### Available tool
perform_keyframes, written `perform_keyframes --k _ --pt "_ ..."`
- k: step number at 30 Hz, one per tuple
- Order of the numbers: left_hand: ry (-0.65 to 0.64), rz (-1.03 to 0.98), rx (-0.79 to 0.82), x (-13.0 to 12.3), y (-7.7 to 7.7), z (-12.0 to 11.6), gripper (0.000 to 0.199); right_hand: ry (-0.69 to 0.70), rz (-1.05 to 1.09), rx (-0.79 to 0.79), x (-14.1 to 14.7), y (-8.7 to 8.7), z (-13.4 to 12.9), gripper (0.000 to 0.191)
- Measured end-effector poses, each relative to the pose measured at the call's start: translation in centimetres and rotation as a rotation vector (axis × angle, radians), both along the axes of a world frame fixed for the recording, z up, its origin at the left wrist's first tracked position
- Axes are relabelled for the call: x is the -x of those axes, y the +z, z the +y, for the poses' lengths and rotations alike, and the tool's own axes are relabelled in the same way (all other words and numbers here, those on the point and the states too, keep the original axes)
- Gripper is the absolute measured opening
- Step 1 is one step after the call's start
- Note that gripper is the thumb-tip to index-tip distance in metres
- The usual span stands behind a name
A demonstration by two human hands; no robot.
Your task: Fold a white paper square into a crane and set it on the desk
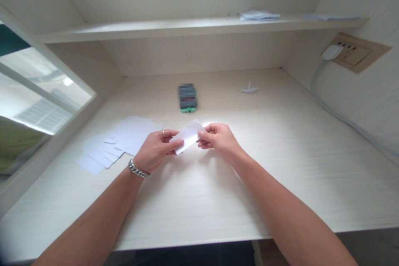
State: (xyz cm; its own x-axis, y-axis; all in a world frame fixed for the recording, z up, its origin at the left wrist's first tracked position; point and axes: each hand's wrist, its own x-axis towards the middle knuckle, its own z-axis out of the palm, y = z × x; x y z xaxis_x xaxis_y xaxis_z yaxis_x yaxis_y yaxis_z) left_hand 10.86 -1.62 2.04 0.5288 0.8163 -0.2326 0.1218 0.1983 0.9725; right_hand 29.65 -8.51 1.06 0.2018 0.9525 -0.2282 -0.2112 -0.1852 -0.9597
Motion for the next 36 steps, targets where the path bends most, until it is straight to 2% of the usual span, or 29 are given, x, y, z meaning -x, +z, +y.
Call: perform_keyframes --k 6,14,22,26,31,36 --pt "-0.011 0.059 -0.072 0.15 0.23 0.12 0.037 -0.042 -0.104 -0.029 -0.21 -0.47 0.15 0.031" --pt "0.024 0.069 -0.097 0.21 0.12 0.28 0.039 -0.04 -0.1 -0.029 -0.08 -0.54 0.15 0.032" --pt "-0.079 0.136 -0.145 0.44 0.31 0.28 0.026 0.006 -0.216 -0.068 0.4 -0.43 -0.06 0.032" --pt "-0.033 0.188 -0.191 0.27 0.54 0.27 0.028 0.034 -0.207 -0.075 0.49 -0.47 -0.1 0.031" --pt "0.026 0.16 -0.169 0.09 0.58 0.25 0.028 0.083 -0.19 -0.161 0.32 -0.31 -0.27 0.029" --pt "0.029 0.121 -0.155 0.02 0.45 0.32 0.027 0.055 -0.192 -0.185 0.34 -0.23 -0.29 0.028"
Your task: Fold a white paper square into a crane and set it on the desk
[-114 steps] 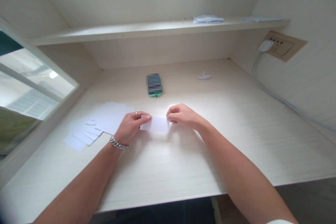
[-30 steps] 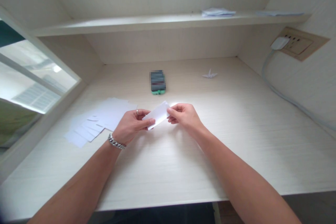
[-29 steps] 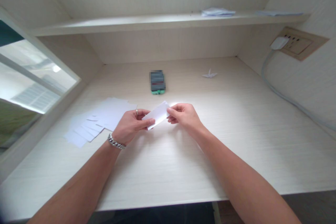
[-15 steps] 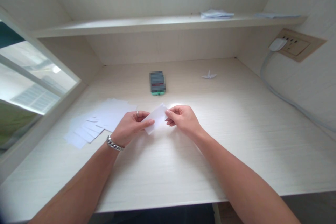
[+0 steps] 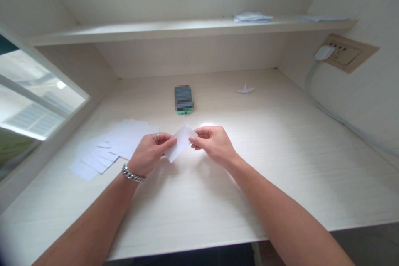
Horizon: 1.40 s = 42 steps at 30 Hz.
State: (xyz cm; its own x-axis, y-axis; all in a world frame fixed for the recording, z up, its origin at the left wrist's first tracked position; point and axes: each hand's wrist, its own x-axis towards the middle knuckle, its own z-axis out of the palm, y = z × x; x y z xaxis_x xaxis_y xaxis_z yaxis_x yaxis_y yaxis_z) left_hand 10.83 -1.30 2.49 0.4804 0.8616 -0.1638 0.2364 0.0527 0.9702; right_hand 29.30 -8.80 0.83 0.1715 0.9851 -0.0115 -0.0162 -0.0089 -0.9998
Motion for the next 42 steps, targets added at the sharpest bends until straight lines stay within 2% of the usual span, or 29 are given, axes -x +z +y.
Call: perform_keyframes --k 7,11,14,18,25,32,37,42 --pt "-0.092 -0.005 0.01 0.4 -0.2 0.2 0.027 0.008 -0.015 0.026 0.1 0.3 -0.2 0.019" --pt "-0.142 -0.009 -0.027 0.1 -0.3 -0.1 0.027 0.092 -0.081 0.071 0.4 0.6 -0.4 0.013" --pt "-0.115 -0.019 -0.059 -0.3 -0.4 -0.5 0.025 0.127 -0.101 0.091 0.7 0.5 -0.5 0.016" --pt "-0.088 -0.047 -0.044 -0.5 -0.5 -0.7 0.024 0.102 -0.12 0.088 1.1 0.4 -0.4 0.024" --pt "-0.158 -0.047 -0.038 -0.6 -0.8 -0.8 0.026 0.161 -0.346 0.051 1.5 1.1 -0.9 0.024" --pt "-0.236 -0.124 0.074 -0.4 -1.3 -0.6 0.028 0.163 -0.405 0.05 1.5 1.8 -1.3 0.02" --pt "-0.169 -0.172 0.084 -0.5 -1.5 -0.6 0.026 0.174 -0.372 0.054 1.6 1.9 -1.4 0.022" --pt "-0.039 -0.075 0.004 -0.9 -1.2 -1.0 0.026 0.154 -0.276 0.079 1.6 1.6 -1.1 0.023"
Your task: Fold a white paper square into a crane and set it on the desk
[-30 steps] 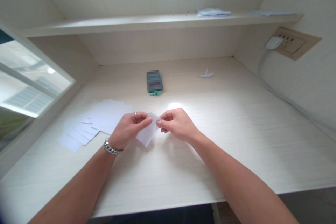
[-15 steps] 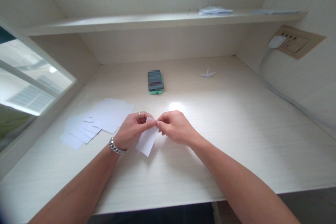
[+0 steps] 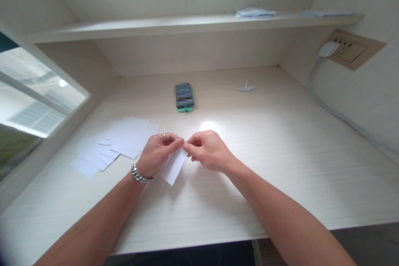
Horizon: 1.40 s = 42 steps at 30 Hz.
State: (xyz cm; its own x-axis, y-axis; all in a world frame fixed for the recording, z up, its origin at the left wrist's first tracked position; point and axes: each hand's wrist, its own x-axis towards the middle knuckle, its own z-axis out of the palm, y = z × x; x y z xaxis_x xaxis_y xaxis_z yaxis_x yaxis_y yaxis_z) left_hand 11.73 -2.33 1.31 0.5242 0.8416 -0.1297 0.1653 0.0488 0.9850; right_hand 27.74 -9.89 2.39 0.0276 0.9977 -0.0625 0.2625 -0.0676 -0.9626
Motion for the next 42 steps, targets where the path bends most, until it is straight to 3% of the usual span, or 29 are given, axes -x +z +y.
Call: perform_keyframes --k 6,12,17,21,24,28,31,34,37,40,42 --pt "0.046 0.057 -0.082 -0.3 0.5 -0.6 0.032 -0.017 0.042 0.0 -0.2 -0.2 0.2 0.022" --pt "0.043 0.063 -0.097 -0.6 -0.3 -0.2 0.046 -0.03 0.094 0.007 -0.2 -0.2 0.2 0.02" --pt "0.209 -0.095 -0.03 0.1 -0.5 1.0 0.049 -0.094 0.184 0.003 -0.9 0.1 0.3 0.02" --pt "-0.052 -0.005 0.017 0.4 0.2 0.7 0.045 -0.19 0.258 -0.04 -1.6 -0.1 0.6 0.027" --pt "-0.11 0.106 -0.002 0.4 0.5 0.2 0.033 -0.279 0.288 -0.072 -1.8 -0.5 0.9 0.031" --pt "0.097 -0.03 0.074 0.4 0.2 0.6 0.03 -0.351 0.335 -0.072 -1.7 -1.3 1.2 0.033" --pt "0.307 -0.225 0.133 0.4 0.0 1.2 0.032 -0.282 0.339 -0.007 -1.6 -1.6 1.3 0.03" --pt "0.406 -0.244 0.039 0.5 0.0 1.4 0.034 -0.157 0.191 0.074 -1.7 -1.3 1.1 0.026" --pt "0.313 -0.117 -0.112 0.6 0.6 0.8 0.024 -0.106 -0.035 0.024 -1.8 -0.6 0.8 0.021" --pt "0.147 0.019 -0.19 0.4 1.3 -0.1 0.009 -0.033 -0.051 -0.098 -1.3 -0.3 0.5 0.021" --pt "0.101 0.019 -0.183 0.1 1.7 -0.6 0.01 -0.05 -0.09 -0.112 -0.9 -0.5 0.5 0.02"
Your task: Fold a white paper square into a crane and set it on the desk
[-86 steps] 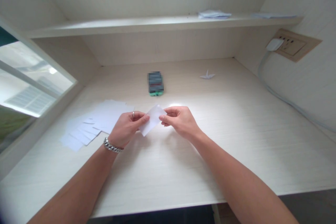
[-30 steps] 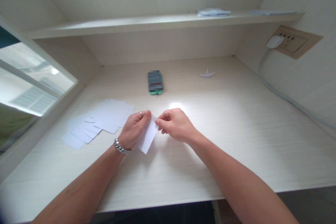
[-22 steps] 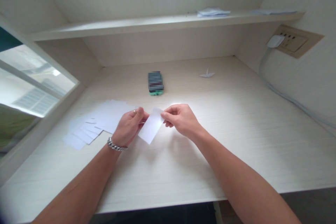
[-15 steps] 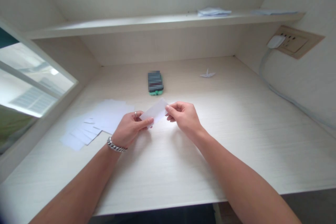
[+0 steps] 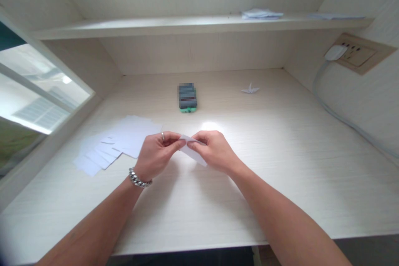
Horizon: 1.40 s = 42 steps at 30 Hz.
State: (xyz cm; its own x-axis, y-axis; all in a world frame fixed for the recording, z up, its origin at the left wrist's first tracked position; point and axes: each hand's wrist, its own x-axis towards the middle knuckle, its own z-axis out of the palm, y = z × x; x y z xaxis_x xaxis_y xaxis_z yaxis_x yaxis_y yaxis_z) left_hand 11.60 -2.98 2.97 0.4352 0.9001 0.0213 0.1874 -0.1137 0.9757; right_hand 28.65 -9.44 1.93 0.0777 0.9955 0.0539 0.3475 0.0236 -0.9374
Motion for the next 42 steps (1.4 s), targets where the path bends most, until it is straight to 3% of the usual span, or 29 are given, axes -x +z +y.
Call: perform_keyframes --k 5,14,32,42 --pt "0.006 -0.114 0.143 -0.3 0.3 -0.3 0.025 -0.122 0.249 0.008 0.5 -0.9 0.3 0.027" --pt "0.061 -0.064 0.104 -0.5 0.2 -0.4 0.023 -0.12 0.54 0.093 1.0 -1.2 0.5 0.028" --pt "-0.057 0.001 0.036 -0.6 -0.1 -0.5 0.018 -0.01 0.496 0.098 0.6 -1.1 0.3 0.031" --pt "-0.057 -0.021 0.053 -0.7 -0.1 -0.8 0.014 -0.126 0.583 0.129 0.5 -0.1 0.1 0.025"
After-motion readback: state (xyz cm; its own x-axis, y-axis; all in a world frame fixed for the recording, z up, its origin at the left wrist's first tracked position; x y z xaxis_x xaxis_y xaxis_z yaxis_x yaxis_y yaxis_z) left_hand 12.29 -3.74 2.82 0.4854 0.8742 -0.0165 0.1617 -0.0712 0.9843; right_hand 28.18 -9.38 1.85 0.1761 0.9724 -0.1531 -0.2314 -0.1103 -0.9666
